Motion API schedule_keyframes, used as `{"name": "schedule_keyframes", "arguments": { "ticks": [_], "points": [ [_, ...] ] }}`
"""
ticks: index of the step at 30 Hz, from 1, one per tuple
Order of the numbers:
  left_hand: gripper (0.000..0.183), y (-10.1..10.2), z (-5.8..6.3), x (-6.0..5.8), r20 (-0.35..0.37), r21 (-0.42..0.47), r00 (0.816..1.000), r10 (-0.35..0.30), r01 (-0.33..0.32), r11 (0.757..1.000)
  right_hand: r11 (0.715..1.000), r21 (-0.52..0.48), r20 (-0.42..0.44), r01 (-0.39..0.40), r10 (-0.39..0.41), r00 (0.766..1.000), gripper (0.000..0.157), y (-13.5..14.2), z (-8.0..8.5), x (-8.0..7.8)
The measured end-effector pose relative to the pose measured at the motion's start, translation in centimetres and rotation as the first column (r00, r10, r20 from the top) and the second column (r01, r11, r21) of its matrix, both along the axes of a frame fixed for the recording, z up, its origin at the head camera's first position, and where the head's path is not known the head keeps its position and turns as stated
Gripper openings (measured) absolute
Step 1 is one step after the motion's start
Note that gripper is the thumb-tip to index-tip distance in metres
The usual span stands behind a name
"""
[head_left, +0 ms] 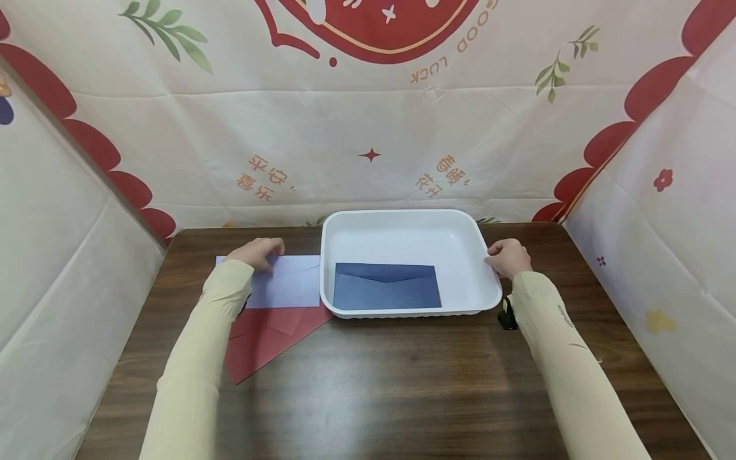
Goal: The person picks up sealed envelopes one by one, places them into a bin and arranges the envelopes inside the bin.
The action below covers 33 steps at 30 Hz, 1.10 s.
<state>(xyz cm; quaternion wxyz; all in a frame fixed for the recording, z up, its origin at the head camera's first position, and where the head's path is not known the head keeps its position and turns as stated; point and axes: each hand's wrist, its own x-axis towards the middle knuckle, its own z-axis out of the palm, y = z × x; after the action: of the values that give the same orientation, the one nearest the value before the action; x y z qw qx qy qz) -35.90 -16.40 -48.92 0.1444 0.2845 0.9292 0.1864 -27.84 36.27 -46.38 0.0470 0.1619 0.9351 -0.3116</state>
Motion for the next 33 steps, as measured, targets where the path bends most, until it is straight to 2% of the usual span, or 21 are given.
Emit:
{"name": "schedule_keyframes", "arguments": {
  "ticks": [4, 9, 17, 22, 28, 33],
  "points": [
    [0.035, -0.6, 0.0, -0.1, 0.001, 0.033, 1.000, 0.005, -0.005, 0.999, 1.000, -0.002, -0.003, -0.001, 0.001, 1.000, 0.026, 0.0, 0.0, 0.0],
    [0.040, -1.0, 0.4, 0.0, 0.012, 0.085, 1.000, 0.023, -0.024, 0.996, 1.000, 0.002, -0.003, 0.004, -0.004, 1.000, 0.026, 0.1, 0.0, 0.1],
    [0.040, -0.7, 2.8, 0.9, 0.075, 0.092, 0.996, 0.041, -0.048, 0.995, 1.000, 0.000, -0.002, 0.008, -0.008, 1.000, 0.026, 0.0, 0.1, 0.1],
    [0.042, -1.2, 4.0, 1.2, 0.086, 0.094, 0.995, 0.053, -0.061, 0.994, 1.000, -0.006, -0.008, 0.005, -0.005, 1.000, 0.025, -0.1, 0.0, 0.2],
    [0.035, -2.0, 5.0, 1.6, 0.095, 0.126, 0.995, 0.026, -0.038, 0.991, 1.000, -0.012, -0.014, 0.002, -0.002, 1.000, 0.026, -0.1, 0.0, 0.2],
    [0.028, -2.3, 5.5, 1.7, 0.127, 0.118, 0.992, 0.010, -0.025, 0.993, 1.000, -0.008, -0.008, 0.003, -0.003, 1.000, 0.026, -0.1, -0.1, 0.2]
  ]
}}
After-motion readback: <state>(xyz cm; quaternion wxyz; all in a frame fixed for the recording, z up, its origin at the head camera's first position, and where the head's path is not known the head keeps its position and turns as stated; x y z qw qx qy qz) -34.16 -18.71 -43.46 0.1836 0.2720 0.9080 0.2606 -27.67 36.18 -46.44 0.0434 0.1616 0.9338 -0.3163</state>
